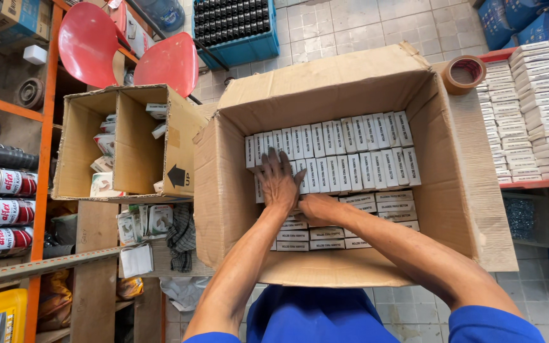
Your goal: The person picks up small white rectangular boxes from a cardboard box and arranges them into neat rows inside a larger cardboard box by hand.
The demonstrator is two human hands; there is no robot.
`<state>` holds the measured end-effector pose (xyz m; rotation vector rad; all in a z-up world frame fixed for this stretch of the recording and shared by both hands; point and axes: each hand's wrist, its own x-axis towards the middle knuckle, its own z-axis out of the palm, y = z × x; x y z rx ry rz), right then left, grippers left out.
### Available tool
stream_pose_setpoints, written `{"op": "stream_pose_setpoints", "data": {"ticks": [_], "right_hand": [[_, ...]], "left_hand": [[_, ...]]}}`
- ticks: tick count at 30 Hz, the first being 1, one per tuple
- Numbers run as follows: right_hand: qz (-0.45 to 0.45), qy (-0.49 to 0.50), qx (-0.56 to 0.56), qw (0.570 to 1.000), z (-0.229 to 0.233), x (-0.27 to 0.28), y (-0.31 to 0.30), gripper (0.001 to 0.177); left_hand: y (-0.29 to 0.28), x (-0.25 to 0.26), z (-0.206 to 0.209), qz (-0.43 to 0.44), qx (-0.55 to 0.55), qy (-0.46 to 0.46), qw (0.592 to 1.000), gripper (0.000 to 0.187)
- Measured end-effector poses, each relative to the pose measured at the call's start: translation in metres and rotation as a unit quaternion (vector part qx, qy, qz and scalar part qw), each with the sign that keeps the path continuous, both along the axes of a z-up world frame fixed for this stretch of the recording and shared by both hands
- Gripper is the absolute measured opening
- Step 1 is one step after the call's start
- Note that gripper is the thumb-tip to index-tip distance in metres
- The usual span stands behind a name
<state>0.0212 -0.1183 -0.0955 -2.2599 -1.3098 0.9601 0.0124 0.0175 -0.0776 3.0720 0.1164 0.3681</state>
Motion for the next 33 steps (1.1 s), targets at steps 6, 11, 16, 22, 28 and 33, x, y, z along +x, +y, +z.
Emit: {"op": "stream_pose_setpoints", "data": {"ticks": [6, 11, 16, 22, 28, 33], "right_hand": [[-0.039, 0.046, 0.034, 0.998, 0.012, 0.007, 0.001, 0.038], [-0.023, 0.046, -0.001, 0.999, 0.019, 0.005, -0.002, 0.033], [0.007, 0.055, -0.014, 0.998, 0.029, 0.010, 0.007, 0.029], [0.068, 0.093, -0.050, 0.992, 0.034, 0.013, -0.002, 0.042], [0.047, -0.009, -0.061, 0.997, 0.035, 0.008, 0.009, 0.035], [0.126, -0.289, 0.088, 0.945, 0.015, -0.009, 0.045, 0.013]], "left_hand": [[0.011, 0.006, -0.022, -0.040, 0.004, -0.002, 0.999, 0.079], [0.018, 0.004, -0.018, -0.048, 0.001, 0.047, 0.998, 0.084], [0.015, 0.004, -0.008, -0.018, 0.013, 0.103, 0.994, 0.089], [0.028, 0.010, 0.014, -0.008, -0.045, 0.214, 0.976, 0.088], [0.054, 0.035, 0.068, 0.069, -0.294, 0.143, 0.943, 0.049], [0.103, 0.010, 0.159, -0.010, -0.427, -0.149, 0.892, 0.030]]}}
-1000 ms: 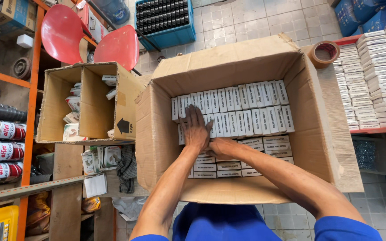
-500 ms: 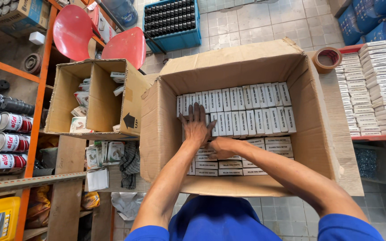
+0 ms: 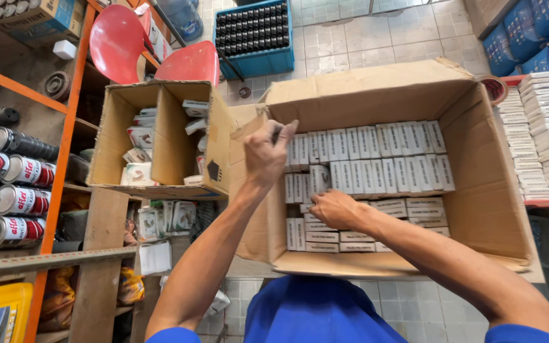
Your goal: The person picks up small white rectangular boxes from a cardboard box and arranges them into neat rows inside a larger cardboard box by hand.
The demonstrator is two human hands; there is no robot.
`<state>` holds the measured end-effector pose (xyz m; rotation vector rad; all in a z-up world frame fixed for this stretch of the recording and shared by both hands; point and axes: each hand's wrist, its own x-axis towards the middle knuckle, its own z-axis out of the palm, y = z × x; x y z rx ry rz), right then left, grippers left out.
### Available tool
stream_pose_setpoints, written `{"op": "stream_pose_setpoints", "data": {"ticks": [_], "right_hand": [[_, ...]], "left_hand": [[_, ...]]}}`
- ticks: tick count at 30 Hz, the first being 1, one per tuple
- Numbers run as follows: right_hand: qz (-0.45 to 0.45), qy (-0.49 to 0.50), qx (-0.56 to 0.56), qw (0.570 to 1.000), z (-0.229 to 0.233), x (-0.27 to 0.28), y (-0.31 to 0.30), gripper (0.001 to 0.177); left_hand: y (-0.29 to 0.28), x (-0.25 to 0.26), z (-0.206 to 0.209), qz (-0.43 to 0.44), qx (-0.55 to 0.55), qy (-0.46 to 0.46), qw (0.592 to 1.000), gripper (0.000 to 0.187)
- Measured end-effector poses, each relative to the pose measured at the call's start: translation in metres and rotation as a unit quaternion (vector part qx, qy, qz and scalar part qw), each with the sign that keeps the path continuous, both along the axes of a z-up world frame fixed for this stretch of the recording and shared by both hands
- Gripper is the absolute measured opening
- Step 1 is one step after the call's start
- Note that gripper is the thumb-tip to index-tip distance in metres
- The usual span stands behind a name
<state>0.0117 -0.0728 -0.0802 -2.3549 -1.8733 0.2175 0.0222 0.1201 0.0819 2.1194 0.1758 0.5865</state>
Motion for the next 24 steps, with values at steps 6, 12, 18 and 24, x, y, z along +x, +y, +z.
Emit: {"op": "stream_pose_setpoints", "data": {"ticks": [6, 12, 18, 24], "right_hand": [[-0.102, 0.007, 0.034, 0.994, 0.001, 0.003, 0.031, 0.023], [-0.289, 0.037, 0.041, 0.956, 0.061, -0.004, 0.042, 0.008], [-0.453, 0.165, 0.070, 0.873, 0.087, -0.019, 0.057, 0.025], [-0.503, 0.162, 0.098, 0.843, 0.103, -0.051, 0.077, 0.030]], "left_hand": [[0.192, -0.016, 0.007, 0.148, 0.086, -0.107, 0.979, 0.048], [0.395, -0.024, 0.000, 0.230, 0.164, 0.109, 0.953, 0.035], [0.460, 0.023, -0.066, -0.016, 0.447, 0.379, 0.810, 0.050], [0.474, 0.058, -0.121, -0.059, 0.529, 0.357, 0.768, 0.041]]}}
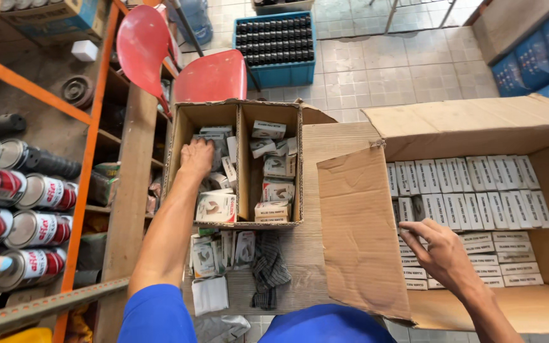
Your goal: The person picks up small white rectangular boxes from a cardboard box and arranges them into neat rows inside a larger cardboard box by hand.
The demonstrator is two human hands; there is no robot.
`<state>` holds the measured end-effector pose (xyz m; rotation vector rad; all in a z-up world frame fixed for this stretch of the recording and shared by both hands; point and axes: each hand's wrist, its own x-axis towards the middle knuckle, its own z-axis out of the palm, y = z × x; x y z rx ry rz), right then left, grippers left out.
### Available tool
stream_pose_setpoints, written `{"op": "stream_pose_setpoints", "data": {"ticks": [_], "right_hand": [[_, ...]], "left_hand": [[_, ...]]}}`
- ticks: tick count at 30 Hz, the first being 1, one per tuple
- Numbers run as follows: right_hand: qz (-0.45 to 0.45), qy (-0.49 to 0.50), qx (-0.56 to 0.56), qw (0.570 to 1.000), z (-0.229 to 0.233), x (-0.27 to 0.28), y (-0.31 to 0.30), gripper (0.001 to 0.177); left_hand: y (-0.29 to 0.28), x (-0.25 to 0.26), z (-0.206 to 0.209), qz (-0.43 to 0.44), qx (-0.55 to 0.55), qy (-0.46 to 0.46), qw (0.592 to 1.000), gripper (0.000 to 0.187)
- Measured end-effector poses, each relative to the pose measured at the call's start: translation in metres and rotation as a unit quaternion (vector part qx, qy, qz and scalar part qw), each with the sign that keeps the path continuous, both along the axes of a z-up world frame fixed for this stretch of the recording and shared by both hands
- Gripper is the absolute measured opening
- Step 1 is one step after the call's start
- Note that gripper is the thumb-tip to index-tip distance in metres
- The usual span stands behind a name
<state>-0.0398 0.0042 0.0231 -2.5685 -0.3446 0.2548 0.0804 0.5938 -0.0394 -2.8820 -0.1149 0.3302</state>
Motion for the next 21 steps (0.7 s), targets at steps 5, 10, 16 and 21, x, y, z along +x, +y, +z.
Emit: {"op": "stream_pose_setpoints", "data": {"ticks": [5, 10, 16, 21], "right_hand": [[-0.041, -0.031, 0.034, 0.998, 0.010, -0.015, 0.003, 0.029], [-0.071, -0.137, 0.092, 0.984, 0.040, -0.019, 0.040, 0.025], [-0.012, -0.204, 0.311, 0.928, 0.087, -0.025, 0.154, 0.064], [0.060, -0.193, 0.319, 0.926, 0.082, -0.028, 0.149, 0.099]], "left_hand": [[0.009, -0.005, 0.011, 0.004, 0.012, 0.108, 0.994, 0.016], [0.002, -0.049, 0.064, -0.030, -0.029, -0.045, 0.998, 0.025], [-0.159, -0.112, 0.141, 0.030, -0.568, -0.330, 0.753, 0.043], [-0.276, -0.150, 0.145, -0.001, -0.797, -0.159, 0.583, 0.090]]}}
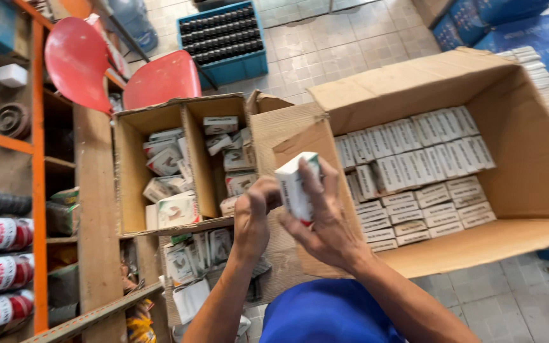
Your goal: The person picks up small white rectangular boxes from a cardboard box and arranges them into neat rows inside a larger cardboard box by hand.
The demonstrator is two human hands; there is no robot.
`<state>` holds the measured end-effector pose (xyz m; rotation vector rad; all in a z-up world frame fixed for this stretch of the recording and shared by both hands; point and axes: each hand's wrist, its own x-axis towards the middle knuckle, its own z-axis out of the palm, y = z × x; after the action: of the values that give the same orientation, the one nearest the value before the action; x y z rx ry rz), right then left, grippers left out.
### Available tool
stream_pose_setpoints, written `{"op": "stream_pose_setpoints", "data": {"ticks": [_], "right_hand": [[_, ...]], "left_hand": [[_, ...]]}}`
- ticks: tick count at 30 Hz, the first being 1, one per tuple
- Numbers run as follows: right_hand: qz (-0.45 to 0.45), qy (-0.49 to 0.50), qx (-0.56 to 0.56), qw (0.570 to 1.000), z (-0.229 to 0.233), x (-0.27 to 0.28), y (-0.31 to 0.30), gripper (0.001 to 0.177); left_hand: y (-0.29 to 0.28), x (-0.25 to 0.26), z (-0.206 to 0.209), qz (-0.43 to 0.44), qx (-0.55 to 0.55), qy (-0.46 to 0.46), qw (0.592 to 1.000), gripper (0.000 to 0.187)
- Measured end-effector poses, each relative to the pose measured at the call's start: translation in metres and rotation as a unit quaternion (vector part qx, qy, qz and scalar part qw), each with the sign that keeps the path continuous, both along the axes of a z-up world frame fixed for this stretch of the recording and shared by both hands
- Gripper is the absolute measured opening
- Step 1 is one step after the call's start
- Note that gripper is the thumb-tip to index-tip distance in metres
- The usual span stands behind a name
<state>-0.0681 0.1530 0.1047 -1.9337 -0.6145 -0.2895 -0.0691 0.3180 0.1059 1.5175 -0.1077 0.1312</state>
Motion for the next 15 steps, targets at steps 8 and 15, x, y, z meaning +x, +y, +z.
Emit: {"op": "stream_pose_setpoints", "data": {"ticks": [8, 15], "right_hand": [[-0.113, 0.005, 0.354, 0.928, -0.004, -0.021, -0.067, 0.081], [-0.199, 0.016, 0.546, 0.814, -0.044, -0.003, -0.128, 0.071]], "left_hand": [[-0.086, 0.007, 0.006, 0.130, -0.137, -0.113, 0.976, 0.078], [-0.179, 0.030, 0.000, 0.146, -0.216, -0.224, 0.939, 0.078]]}}
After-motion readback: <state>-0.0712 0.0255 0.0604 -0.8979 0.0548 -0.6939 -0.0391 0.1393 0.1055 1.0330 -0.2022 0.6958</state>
